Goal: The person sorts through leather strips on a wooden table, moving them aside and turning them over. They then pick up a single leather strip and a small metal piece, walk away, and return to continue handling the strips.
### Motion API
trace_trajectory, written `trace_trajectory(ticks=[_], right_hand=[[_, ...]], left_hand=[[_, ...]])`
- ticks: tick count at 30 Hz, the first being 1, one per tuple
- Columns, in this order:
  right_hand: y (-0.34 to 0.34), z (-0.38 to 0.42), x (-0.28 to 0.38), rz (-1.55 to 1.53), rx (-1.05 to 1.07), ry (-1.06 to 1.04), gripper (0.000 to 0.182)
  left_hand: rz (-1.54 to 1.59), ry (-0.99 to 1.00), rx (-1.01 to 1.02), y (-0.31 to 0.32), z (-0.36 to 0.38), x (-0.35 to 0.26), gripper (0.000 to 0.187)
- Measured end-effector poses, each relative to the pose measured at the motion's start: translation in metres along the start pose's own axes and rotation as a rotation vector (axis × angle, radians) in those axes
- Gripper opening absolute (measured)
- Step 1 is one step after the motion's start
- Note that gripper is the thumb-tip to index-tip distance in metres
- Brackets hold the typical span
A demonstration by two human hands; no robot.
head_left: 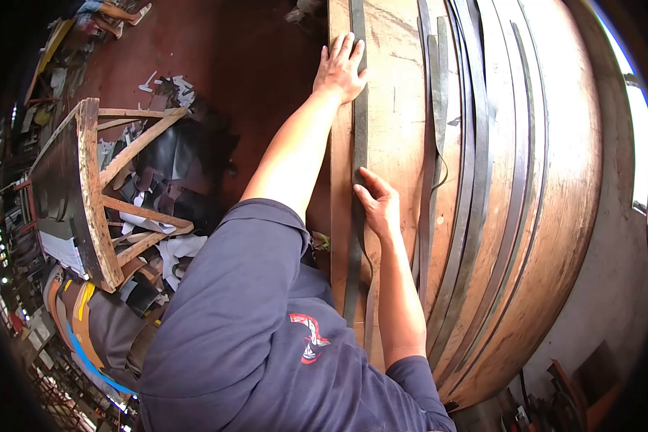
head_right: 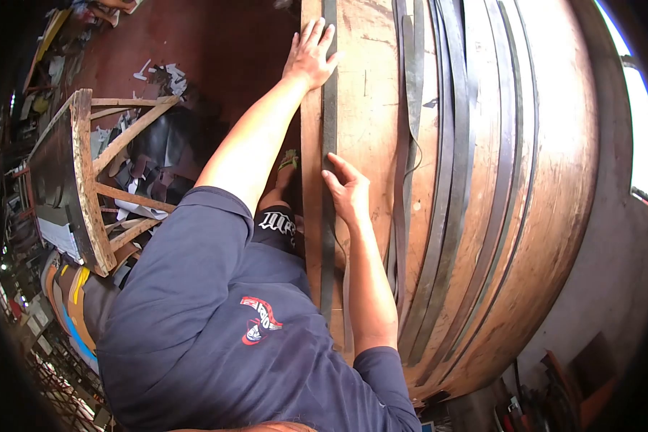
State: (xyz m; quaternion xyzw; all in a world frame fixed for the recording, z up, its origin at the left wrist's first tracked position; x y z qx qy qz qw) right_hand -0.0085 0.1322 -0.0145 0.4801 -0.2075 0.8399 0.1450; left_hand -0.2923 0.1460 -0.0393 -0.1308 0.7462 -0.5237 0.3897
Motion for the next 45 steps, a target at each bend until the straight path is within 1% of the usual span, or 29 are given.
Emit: trace_trajectory(ticks=[10,17,32,41,43,45], right_hand=[[0.0,-0.005,-0.005,-0.089,0.035,0.024,0.038],[-0.001,-0.006,-0.001,-0.062,0.044,0.059,0.039],[-0.001,-0.008,0.001,-0.11,0.043,0.079,0.038],[-0.003,-0.01,0.003,-0.036,0.024,0.085,0.037],[-0.001,-0.013,-0.005,-0.063,0.047,0.117,0.038],[-0.002,-0.01,0.005,-0.06,0.042,0.144,0.038]], left_hand=[[0.004,0.002,-0.002,0.001,0.0,0.001,0.071],[-0.014,0.004,-0.004,0.0,0.0,0.001,0.072],[0.012,0.009,-0.011,-0.002,0.0,0.0,0.071],[0.014,0.023,-0.029,0.0,0.0,0.001,0.071],[0.021,0.036,-0.032,0.001,-0.001,0.001,0.071],[0.016,0.034,-0.039,0.0,0.0,0.0,0.07]])
Point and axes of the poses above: each hand's wrist, its own z-axis away from the middle knuckle, its own y-axis out of the palm, x = y × z, the point moved 3 cm from there along -z, towards the middle knuckle, and after that the axes turned 12 degrees about z, right-handed, at the moved point
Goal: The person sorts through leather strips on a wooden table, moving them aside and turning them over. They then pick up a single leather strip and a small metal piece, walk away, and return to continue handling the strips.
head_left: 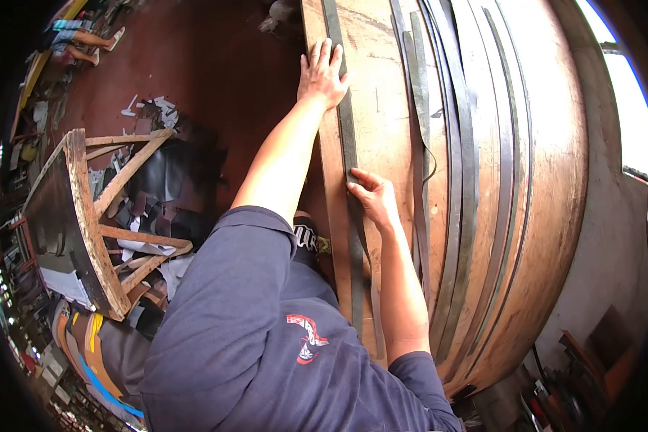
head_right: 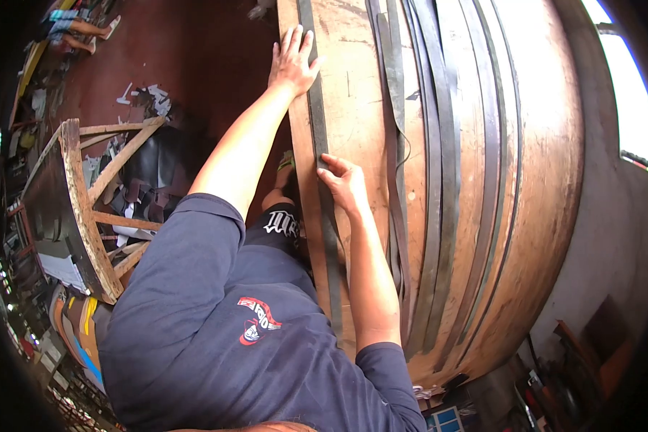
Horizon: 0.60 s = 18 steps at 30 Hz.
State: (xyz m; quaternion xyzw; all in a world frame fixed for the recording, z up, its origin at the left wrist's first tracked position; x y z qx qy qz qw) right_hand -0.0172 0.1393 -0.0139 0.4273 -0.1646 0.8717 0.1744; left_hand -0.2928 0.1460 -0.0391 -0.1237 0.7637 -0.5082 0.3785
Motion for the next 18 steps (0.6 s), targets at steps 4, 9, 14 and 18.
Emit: trace_trajectory(ticks=[4,9,14,18], right_hand=[[0.0,0.0,0.0,0.092,-0.022,0.016,0.039],[0.004,0.002,-0.001,0.121,-0.073,0.024,0.036],[0.005,0.013,0.018,0.178,-0.132,0.038,0.035],[0.007,0.018,0.028,0.191,-0.125,0.144,0.035]], left_hand=[[0.024,-0.015,0.034,-0.002,0.0,-0.001,0.069],[0.127,0.248,-0.019,-0.018,0.017,-0.013,0.068],[0.33,1.029,0.853,-0.039,0.123,-0.043,0.084],[0.28,1.05,0.934,-0.047,0.08,-0.019,0.086]])
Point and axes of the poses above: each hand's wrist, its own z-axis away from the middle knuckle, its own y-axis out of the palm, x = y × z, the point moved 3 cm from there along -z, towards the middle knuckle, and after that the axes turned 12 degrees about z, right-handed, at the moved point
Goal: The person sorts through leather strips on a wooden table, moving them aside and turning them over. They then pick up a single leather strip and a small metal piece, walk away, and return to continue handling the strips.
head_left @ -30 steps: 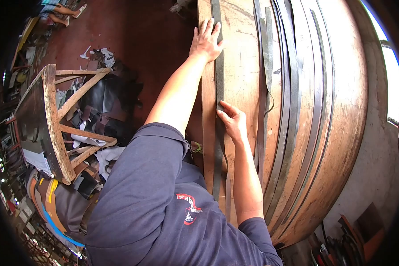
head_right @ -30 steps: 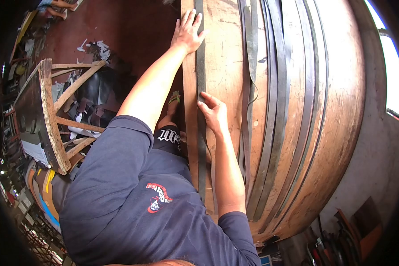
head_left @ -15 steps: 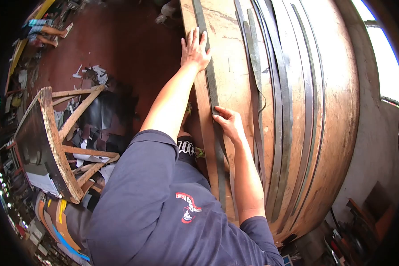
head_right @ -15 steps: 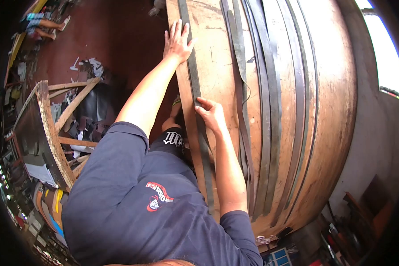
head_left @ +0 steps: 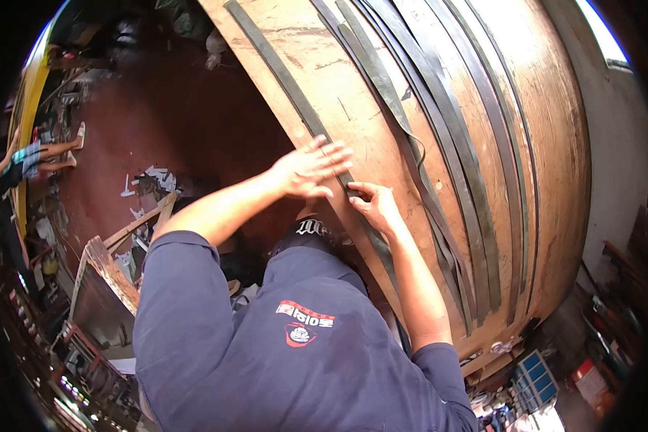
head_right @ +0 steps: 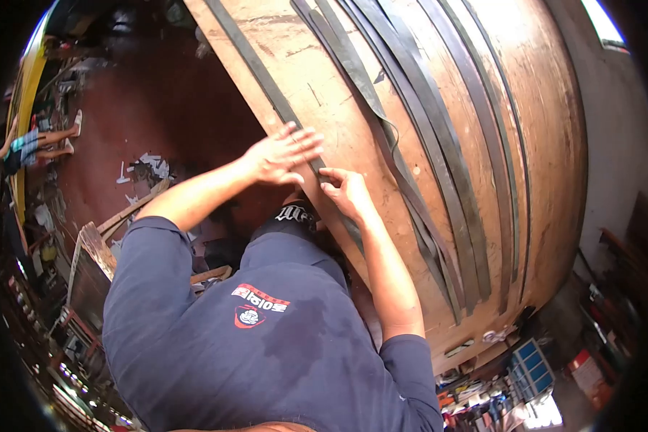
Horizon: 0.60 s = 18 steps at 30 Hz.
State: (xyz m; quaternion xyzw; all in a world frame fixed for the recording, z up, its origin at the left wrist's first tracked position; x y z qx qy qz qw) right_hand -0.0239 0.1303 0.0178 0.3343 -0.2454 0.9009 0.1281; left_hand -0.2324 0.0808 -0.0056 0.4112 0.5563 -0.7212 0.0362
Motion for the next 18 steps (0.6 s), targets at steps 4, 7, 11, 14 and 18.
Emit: trace_trajectory(ticks=[4,7,11,14,18], right_hand=[[-0.001,0.001,0.005,0.022,-0.013,0.017,0.036],[0.001,0.001,0.002,-0.009,-0.019,0.002,0.036],[-0.004,-0.001,0.007,0.055,-0.004,-0.009,0.037],[-0.002,0.001,0.003,0.056,0.021,-0.042,0.041],[0.006,-0.006,-0.025,-0.225,0.109,-0.18,0.054]], left_hand=[[-0.162,-0.096,-0.132,-0.04,0.017,0.089,0.086],[-0.46,-0.639,0.011,-0.11,0.015,0.124,0.076],[-0.563,-0.816,-0.45,-0.097,0.005,0.116,0.075],[-0.298,-0.835,-0.597,-0.026,-0.017,0.036,0.083],[-0.116,-0.911,-0.771,0.033,-0.028,-0.008,0.08]])
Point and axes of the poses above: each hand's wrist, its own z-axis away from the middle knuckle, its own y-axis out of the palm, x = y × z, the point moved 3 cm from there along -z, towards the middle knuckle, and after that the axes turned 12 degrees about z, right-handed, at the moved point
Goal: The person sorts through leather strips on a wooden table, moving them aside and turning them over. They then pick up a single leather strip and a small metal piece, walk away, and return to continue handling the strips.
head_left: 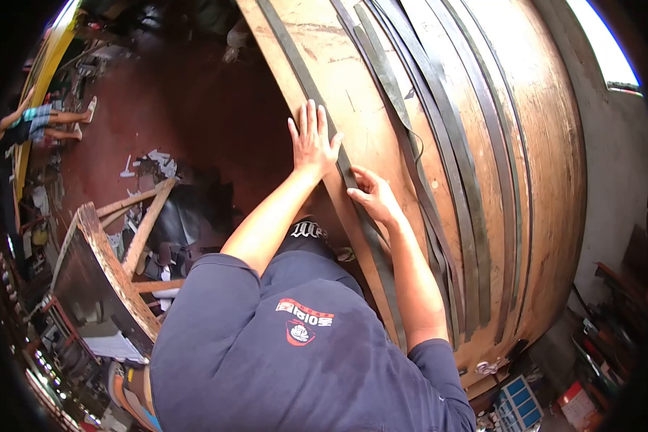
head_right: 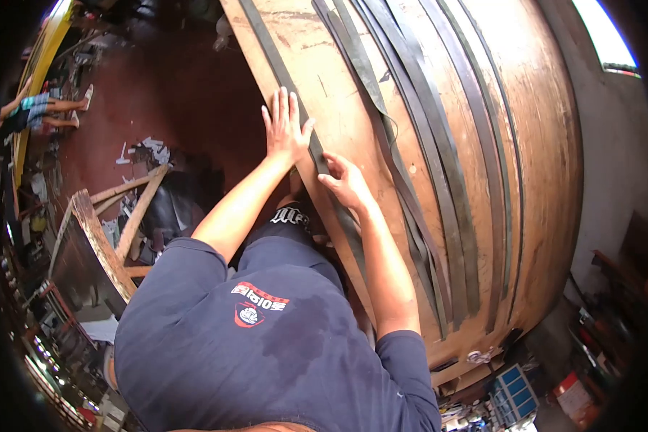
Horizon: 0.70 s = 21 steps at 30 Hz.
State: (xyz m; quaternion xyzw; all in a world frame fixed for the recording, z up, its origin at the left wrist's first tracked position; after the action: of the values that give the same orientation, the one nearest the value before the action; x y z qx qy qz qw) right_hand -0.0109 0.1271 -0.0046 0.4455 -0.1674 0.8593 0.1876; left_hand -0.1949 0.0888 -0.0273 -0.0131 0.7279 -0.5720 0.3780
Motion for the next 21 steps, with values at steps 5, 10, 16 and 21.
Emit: trace_trajectory(ticks=[5,10,16,21], right_hand=[[-0.005,0.045,-0.006,-0.228,0.114,-0.094,0.061],[-0.022,0.09,-0.034,0.245,0.011,-0.038,0.063],[-0.015,0.102,-0.051,0.272,-0.002,-0.094,0.053],[-0.013,0.105,-0.058,0.181,-0.044,-0.142,0.033]], left_hand=[[-0.027,-0.009,-0.114,0.002,0.001,0.0,0.071],[-0.078,-0.067,-0.084,0.004,0.0,0.001,0.07],[-0.108,-0.099,-0.082,0.006,0.001,0.001,0.07],[-0.137,-0.085,-0.113,0.008,0.0,0.003,0.071]])
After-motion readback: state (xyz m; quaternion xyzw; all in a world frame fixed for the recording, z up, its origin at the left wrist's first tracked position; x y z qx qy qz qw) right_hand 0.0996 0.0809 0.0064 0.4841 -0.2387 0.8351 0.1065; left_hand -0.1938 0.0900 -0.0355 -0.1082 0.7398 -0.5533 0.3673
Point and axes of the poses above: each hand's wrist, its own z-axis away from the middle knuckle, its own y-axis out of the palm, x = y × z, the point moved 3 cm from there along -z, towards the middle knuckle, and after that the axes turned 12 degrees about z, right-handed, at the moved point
